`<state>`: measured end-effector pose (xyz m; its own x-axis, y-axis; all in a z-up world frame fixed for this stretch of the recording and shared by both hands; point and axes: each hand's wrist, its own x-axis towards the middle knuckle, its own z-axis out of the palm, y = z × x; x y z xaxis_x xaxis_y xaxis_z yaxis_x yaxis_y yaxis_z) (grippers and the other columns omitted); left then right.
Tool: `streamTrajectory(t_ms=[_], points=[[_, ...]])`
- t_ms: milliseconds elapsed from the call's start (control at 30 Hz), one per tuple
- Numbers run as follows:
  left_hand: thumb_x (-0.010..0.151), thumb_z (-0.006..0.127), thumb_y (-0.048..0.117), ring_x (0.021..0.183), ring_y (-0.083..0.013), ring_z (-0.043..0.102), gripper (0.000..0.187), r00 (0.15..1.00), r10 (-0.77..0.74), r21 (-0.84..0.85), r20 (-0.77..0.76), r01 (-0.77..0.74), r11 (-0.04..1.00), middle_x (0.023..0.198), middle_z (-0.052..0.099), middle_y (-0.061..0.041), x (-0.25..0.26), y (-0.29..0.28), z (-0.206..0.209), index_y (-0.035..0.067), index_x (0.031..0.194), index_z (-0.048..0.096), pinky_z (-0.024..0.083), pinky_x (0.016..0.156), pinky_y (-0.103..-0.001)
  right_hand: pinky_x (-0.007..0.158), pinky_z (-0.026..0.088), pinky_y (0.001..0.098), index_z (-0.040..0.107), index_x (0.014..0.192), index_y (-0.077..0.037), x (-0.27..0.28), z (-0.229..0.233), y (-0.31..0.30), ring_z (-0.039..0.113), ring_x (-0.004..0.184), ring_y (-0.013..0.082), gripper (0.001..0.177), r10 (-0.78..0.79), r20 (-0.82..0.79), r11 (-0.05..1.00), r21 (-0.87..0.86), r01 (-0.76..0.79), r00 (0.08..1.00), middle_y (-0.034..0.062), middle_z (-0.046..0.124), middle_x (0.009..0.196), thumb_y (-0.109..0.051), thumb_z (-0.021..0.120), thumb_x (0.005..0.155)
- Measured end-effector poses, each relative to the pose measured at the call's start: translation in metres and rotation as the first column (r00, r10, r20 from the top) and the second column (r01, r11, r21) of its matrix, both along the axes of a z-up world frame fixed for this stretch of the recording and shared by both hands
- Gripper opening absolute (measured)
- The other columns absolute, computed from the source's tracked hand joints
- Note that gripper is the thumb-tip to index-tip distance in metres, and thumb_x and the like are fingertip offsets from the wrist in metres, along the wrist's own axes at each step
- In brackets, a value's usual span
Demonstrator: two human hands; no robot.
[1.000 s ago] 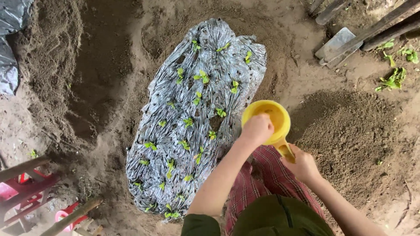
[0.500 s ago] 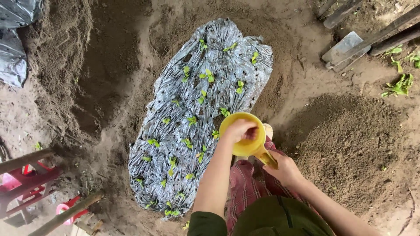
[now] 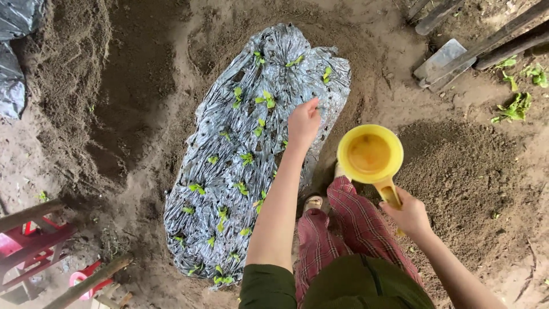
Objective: The person is watering small seedlings planted in a nursery bed covered with plastic mulch, using a yellow plastic scoop to transfer water from a bucket.
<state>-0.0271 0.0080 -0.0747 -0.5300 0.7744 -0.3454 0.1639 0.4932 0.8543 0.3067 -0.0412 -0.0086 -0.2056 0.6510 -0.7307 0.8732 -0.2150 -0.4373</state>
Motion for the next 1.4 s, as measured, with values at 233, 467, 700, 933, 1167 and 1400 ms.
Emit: streamTrajectory(t_ms=[233,467,700,933,1167,1400], points=[[0.098,0.064,0.013,0.106,-0.0394,0.070,0.058,0.936,-0.308,-0.492,-0.169,0.190,0.849,0.129,0.061,-0.030,0.004,-0.081,-0.020,0.003,0.152,0.044,0.063,0.072,-0.046,0.097,0.056,0.0499,0.061,0.145,-0.004,0.003,-0.008,-0.003,0.068,0.117,0.0390,0.071,-0.016,0.039,1.000,0.015,0.015,0.999,0.0242,0.073,0.125,-0.029,0.081,0.082],[0.093,0.068,0.024,0.150,-0.0470,0.024,0.060,0.888,-0.332,-0.649,-0.319,0.051,0.759,0.158,0.040,-0.018,0.020,-0.135,0.022,0.016,0.150,0.051,0.014,0.114,-0.070,0.096,0.058,0.0502,0.061,0.145,-0.011,0.011,-0.054,-0.020,0.072,0.111,0.0380,0.071,0.175,0.054,0.984,0.028,-0.177,0.983,0.0211,0.077,0.116,-0.038,0.078,0.081],[0.087,0.067,0.003,0.131,-0.0408,0.055,0.017,0.609,-0.030,0.302,-0.793,0.436,0.848,0.119,0.066,-0.012,0.095,-0.156,0.007,0.009,0.103,0.071,0.049,0.105,-0.051,0.090,0.060,0.0478,0.060,0.141,-0.019,-0.008,-0.089,-0.052,0.075,0.103,0.0353,0.063,0.505,0.021,0.829,0.267,-0.491,0.863,0.0159,0.078,0.111,-0.044,0.070,0.083],[0.094,0.055,0.012,0.093,-0.0305,0.072,0.026,0.607,-0.564,-0.515,-0.559,0.279,0.811,0.088,0.073,-0.008,0.043,-0.191,0.026,0.014,0.085,0.078,0.058,0.082,-0.047,0.086,0.063,0.0377,0.065,0.132,-0.013,-0.045,-0.069,-0.083,0.076,0.101,0.0275,0.049,0.694,-0.164,0.685,0.449,-0.573,0.701,0.0124,0.077,0.112,-0.028,0.073,0.086],[0.096,0.061,0.034,0.105,-0.0374,0.069,0.045,0.852,0.318,-0.595,0.415,-0.010,0.803,0.114,0.070,-0.022,0.038,-0.251,-0.083,-0.001,0.124,0.062,0.055,0.090,-0.053,0.088,0.061,0.0410,0.064,0.135,-0.016,-0.072,-0.055,-0.102,0.074,0.106,0.0294,0.061,0.626,-0.314,0.779,0.206,-0.592,0.714,0.0104,0.078,0.113,-0.035,0.080,0.079],[0.089,0.080,0.020,0.056,-0.0176,0.069,0.018,0.385,0.335,-0.187,0.860,-0.374,0.908,0.069,0.066,-0.003,0.003,-0.224,0.043,0.013,0.079,0.067,0.061,0.057,-0.033,0.088,0.061,0.0462,0.063,0.136,-0.018,-0.042,-0.104,-0.100,0.074,0.104,0.0337,0.070,0.592,-0.224,0.806,0.160,-0.570,0.774,0.0149,0.079,0.109,-0.040,0.083,0.072]])
